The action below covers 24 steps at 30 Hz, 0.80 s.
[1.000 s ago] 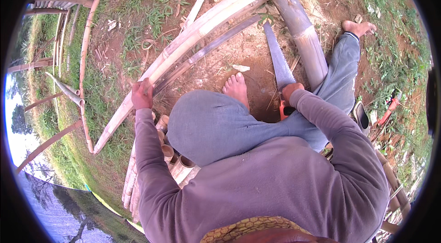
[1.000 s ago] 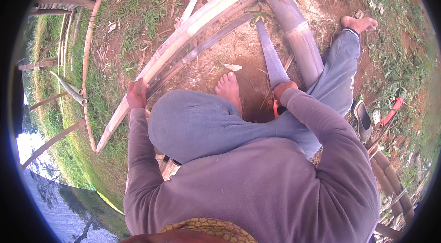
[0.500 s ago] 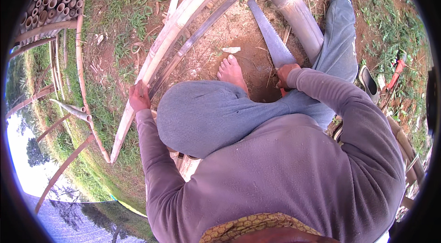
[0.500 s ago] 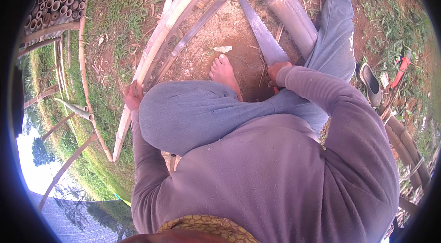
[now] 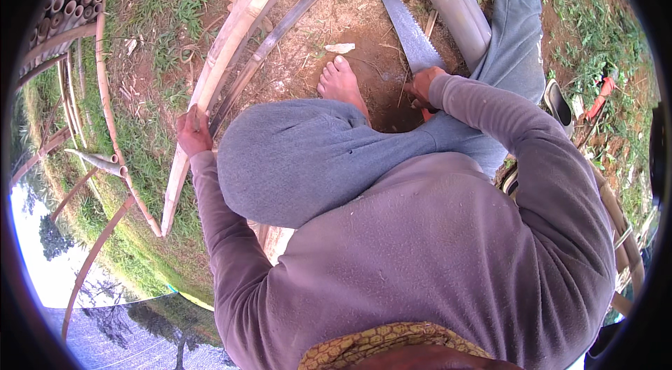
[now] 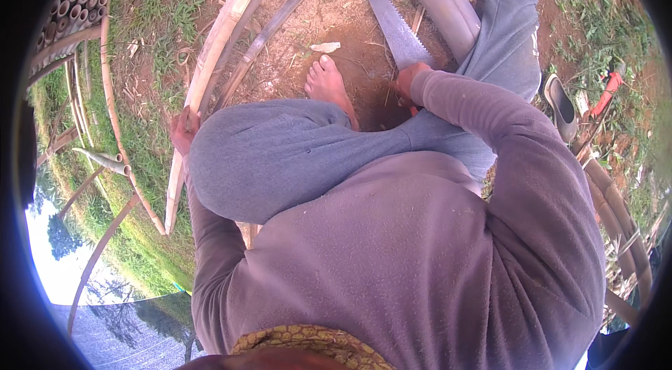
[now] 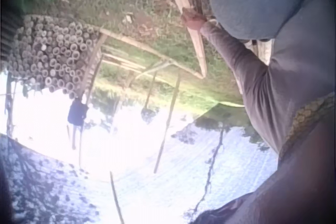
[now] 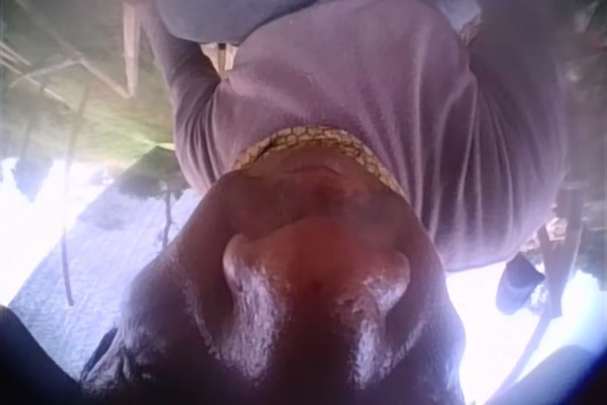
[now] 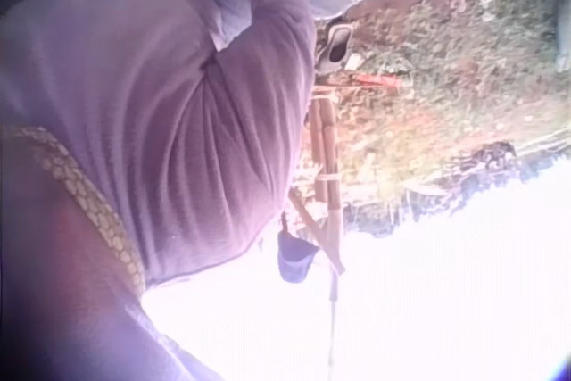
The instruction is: The person sits on the ground and uses a hand saw to cut long bamboo poles into shorter sections. They position each pole between their legs, saw through it, and then move the cut pieces aside to continue with the next pole.
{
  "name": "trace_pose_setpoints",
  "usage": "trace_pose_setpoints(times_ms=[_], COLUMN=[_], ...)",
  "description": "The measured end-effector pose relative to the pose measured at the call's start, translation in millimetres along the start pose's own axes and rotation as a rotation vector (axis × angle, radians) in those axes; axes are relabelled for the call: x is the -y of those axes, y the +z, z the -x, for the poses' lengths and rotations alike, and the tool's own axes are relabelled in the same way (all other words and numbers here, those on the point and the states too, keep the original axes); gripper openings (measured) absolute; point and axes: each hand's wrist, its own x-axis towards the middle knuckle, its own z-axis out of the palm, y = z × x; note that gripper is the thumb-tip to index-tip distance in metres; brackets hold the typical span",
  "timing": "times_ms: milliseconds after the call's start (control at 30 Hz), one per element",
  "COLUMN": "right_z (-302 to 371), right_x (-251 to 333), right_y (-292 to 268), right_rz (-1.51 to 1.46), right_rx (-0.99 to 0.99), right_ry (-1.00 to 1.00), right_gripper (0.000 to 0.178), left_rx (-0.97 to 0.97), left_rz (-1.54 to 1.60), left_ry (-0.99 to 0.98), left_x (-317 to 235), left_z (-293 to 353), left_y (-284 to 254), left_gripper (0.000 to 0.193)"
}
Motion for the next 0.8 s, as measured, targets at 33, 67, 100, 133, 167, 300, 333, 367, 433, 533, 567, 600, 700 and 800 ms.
trace_pose_setpoints(times_ms=[33,67,100,133,167,300,333,367,433,533,567,600,700,800], right_z=[8,13,16,18,18,1,-14,-17,-16,-10,-8,-1,36,53], right_x=[3,5,3,4,3,-8,-14,-8,0,4,2,4,14,13], right_y=[-6,-13,-24,-37,-45,2,24,21,13,12,10,2,-21,-23], right_rz=[-0.025,-0.049,-0.091,-0.131,-0.171,-0.029,0.027,0.022,0.029,0.047,0.049,0.045,0.005,-0.058], right_rx=[-0.031,-0.061,-0.130,-0.198,-0.267,0.027,0.081,0.131,0.184,0.186,0.188,0.149,0.033,-0.128], right_ry=[0.007,0.013,0.039,0.064,0.088,-0.050,-0.111,-0.071,-0.036,-0.031,-0.027,-0.003,0.060,0.133], right_gripper=[0.050,0.050,0.050,0.051,0.052,0.064,0.069,0.071,0.071,0.066,0.065,0.064,0.061,0.055], left_rx=[-0.004,-0.008,-0.014,-0.018,-0.021,-0.019,-0.010,-0.013,-0.017,-0.020,-0.015,-0.049,-0.031,-0.070], left_rz=[-0.004,-0.008,-0.011,-0.009,-0.008,-0.027,0.001,-0.003,-0.014,0.005,0.013,0.026,0.038,0.074], left_ry=[0.000,0.000,0.001,0.000,-0.002,0.021,-0.009,-0.007,-0.015,-0.024,-0.026,0.002,-0.046,-0.010], left_x=[-1,-2,-4,-4,-3,1,-3,-7,-10,-10,-9,-7,-11,-8], left_z=[0,2,3,4,5,3,2,1,2,2,1,4,5,4], left_y=[0,0,0,1,2,4,2,1,-2,-3,-2,-1,0,1], left_gripper=[0.040,0.040,0.040,0.041,0.041,0.042,0.042,0.041,0.041,0.040,0.040,0.040,0.040,0.041])
